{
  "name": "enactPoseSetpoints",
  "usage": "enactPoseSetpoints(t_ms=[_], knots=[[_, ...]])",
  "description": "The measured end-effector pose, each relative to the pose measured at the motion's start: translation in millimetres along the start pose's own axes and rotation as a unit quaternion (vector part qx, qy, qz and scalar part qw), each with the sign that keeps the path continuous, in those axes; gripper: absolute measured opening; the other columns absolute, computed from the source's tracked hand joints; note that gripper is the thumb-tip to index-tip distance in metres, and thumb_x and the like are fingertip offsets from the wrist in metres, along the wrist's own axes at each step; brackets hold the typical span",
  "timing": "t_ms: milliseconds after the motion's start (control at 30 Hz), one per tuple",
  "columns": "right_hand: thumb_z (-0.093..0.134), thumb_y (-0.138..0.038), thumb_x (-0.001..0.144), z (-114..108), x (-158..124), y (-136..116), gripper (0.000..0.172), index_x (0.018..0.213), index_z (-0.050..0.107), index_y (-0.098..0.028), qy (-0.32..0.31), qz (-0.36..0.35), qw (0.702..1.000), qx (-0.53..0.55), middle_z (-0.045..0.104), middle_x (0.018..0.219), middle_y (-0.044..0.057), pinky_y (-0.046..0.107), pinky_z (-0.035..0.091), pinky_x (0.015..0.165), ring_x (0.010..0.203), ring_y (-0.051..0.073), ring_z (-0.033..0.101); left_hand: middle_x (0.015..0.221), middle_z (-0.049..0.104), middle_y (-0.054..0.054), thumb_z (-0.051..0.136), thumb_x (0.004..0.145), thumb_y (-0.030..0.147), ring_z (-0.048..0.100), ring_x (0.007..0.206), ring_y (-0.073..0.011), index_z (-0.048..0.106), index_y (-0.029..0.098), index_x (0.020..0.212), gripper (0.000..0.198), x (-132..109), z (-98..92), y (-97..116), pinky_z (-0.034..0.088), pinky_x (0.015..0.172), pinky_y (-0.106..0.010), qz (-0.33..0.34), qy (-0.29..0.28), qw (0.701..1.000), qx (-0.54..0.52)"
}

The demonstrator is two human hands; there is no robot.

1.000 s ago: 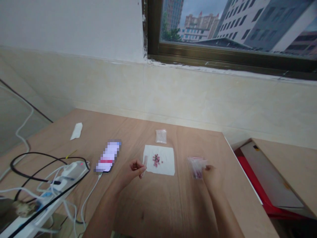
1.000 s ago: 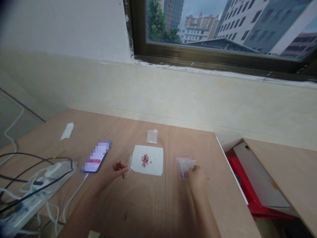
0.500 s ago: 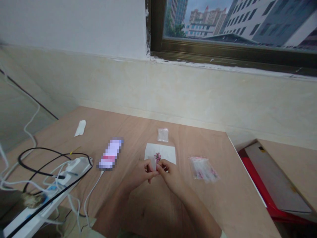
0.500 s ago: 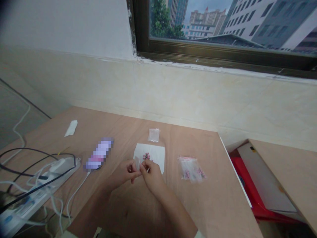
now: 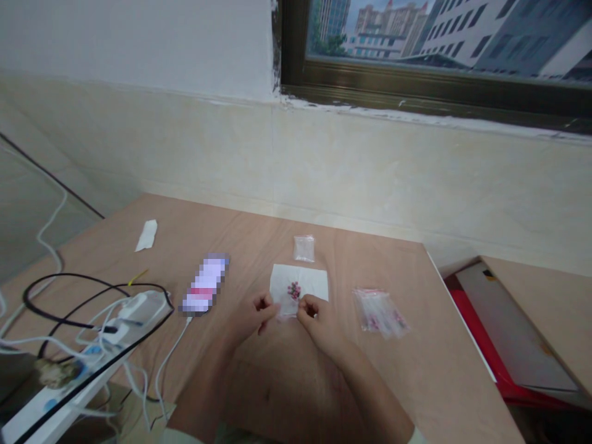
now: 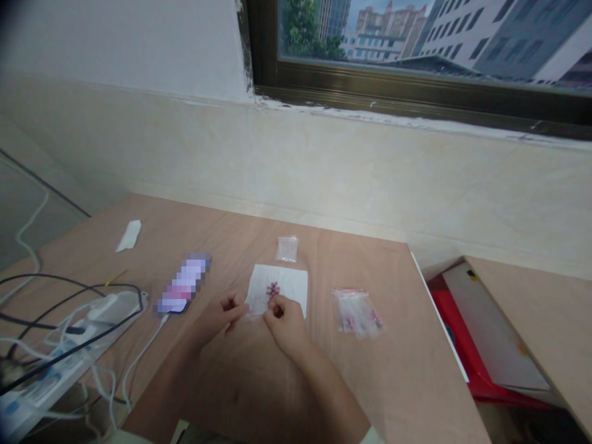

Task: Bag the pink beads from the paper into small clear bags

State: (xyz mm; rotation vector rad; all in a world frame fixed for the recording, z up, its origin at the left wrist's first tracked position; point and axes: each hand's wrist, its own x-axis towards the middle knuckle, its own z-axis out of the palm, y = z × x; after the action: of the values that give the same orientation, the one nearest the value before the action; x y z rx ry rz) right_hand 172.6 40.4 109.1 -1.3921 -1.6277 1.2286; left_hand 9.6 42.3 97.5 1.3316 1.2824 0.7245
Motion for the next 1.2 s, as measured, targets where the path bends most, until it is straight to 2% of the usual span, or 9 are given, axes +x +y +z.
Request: enactPoseSetpoints(t_ms=[133,333,433,567,633,800,1000,1133,1200], knots=[[0.044,-0.016,0.063,3.8,0.3,3.7,0.011,0.052,0.04,-0.018,0.048,0.003,0.997,-0.06,0.039,0.049,-0.005,0.02,0.027,0.047,0.049,0.009,0.038,0.046,0.035,0.009,0.052,0.065,0.024,0.033,0.042,-0.0054,0.035,0.018,0.051,0.023,6.2,4.2,2.7,0.025,0.041,-0.018,0.043,0.087,0.992,0.084],[0.041,-0.015,0.067,16.7,6.4,17.4,0.009,0.065,0.049,-0.017,-0.004,-0.006,1.0,-0.002,0.049,0.055,-0.003,0.02,0.034,0.048,0.05,0.01,0.044,0.049,0.035,0.007,0.049,0.065,0.02,0.034,0.047,-0.0075,0.039,0.018,0.051,0.017,-2.3,19.4,10.8,0.026,0.045,-0.019,0.122,0.072,0.977,0.161],[0.038,-0.013,0.067,10.0,10.1,24.0,0.014,0.066,0.051,-0.017,0.018,0.006,0.999,0.037,0.05,0.058,-0.001,0.021,0.036,0.05,0.052,0.01,0.046,0.052,0.041,0.006,0.049,0.068,0.026,0.038,0.05,-0.0085,0.044,0.018,0.054,0.017,-9.3,14.4,10.1,0.028,0.047,-0.02,0.115,0.052,0.976,0.175],[0.039,-0.016,0.068,-2.6,13.8,24.7,0.014,0.061,0.052,-0.017,0.035,-0.008,0.997,0.065,0.048,0.056,-0.002,0.022,0.035,0.054,0.056,0.011,0.046,0.061,0.05,0.003,0.043,0.074,0.037,0.047,0.056,-0.0112,0.054,0.019,0.076,0.021,-9.7,3.0,-4.4,0.035,0.052,-0.022,0.034,0.042,0.992,0.114],[0.04,-0.018,0.068,-4.4,15.4,22.5,0.015,0.059,0.052,-0.017,0.0,-0.022,0.996,0.09,0.048,0.055,-0.002,0.023,0.036,0.057,0.057,0.011,0.046,0.07,0.055,0.001,0.041,0.075,0.04,0.051,0.063,-0.0128,0.053,0.02,0.091,0.028,-6.8,0.3,-14.8,0.039,0.057,-0.023,0.002,0.05,0.997,0.06],[0.043,-0.02,0.068,0.5,18.4,18.9,0.018,0.078,0.058,-0.018,-0.069,-0.034,0.982,0.172,0.055,0.068,-0.001,0.024,0.037,0.062,0.066,0.012,0.049,0.085,0.058,-0.003,0.041,0.075,0.044,0.054,0.071,-0.0129,0.052,0.019,0.096,0.034,2.7,4.5,-35.4,0.043,0.064,-0.025,-0.033,-0.003,0.996,-0.083],[0.047,-0.025,0.068,4.0,23.5,30.7,0.016,0.08,0.055,-0.018,-0.076,-0.002,0.973,0.218,0.054,0.07,0.0,0.023,0.037,0.058,0.063,0.011,0.049,0.065,0.054,0.001,0.046,0.073,0.042,0.05,0.06,-0.0102,0.054,0.016,0.072,0.027,11.2,8.7,-53.0,0.041,0.059,-0.022,-0.036,-0.017,0.987,-0.155],[0.049,-0.032,0.068,6.4,26.0,46.1,0.017,0.079,0.046,-0.019,0.007,0.046,0.976,0.211,0.045,0.052,-0.006,0.019,0.032,0.045,0.046,0.008,0.04,0.054,0.049,0.004,0.054,0.067,0.041,0.047,0.051,-0.0078,0.052,0.015,0.063,0.027,14.3,5.0,-64.9,0.039,0.054,-0.02,-0.026,0.041,0.981,-0.186],[0.048,-0.035,0.07,8.8,24.7,52.2,0.018,0.078,0.044,-0.02,0.037,0.049,0.981,0.187,0.046,0.055,-0.005,0.019,0.031,0.045,0.047,0.008,0.041,0.051,0.049,0.004,0.058,0.063,0.042,0.046,0.049,-0.0074,0.052,0.014,0.061,0.028,14.7,2.0,-68.9,0.039,0.051,-0.019,-0.04,0.078,0.976,-0.202]])
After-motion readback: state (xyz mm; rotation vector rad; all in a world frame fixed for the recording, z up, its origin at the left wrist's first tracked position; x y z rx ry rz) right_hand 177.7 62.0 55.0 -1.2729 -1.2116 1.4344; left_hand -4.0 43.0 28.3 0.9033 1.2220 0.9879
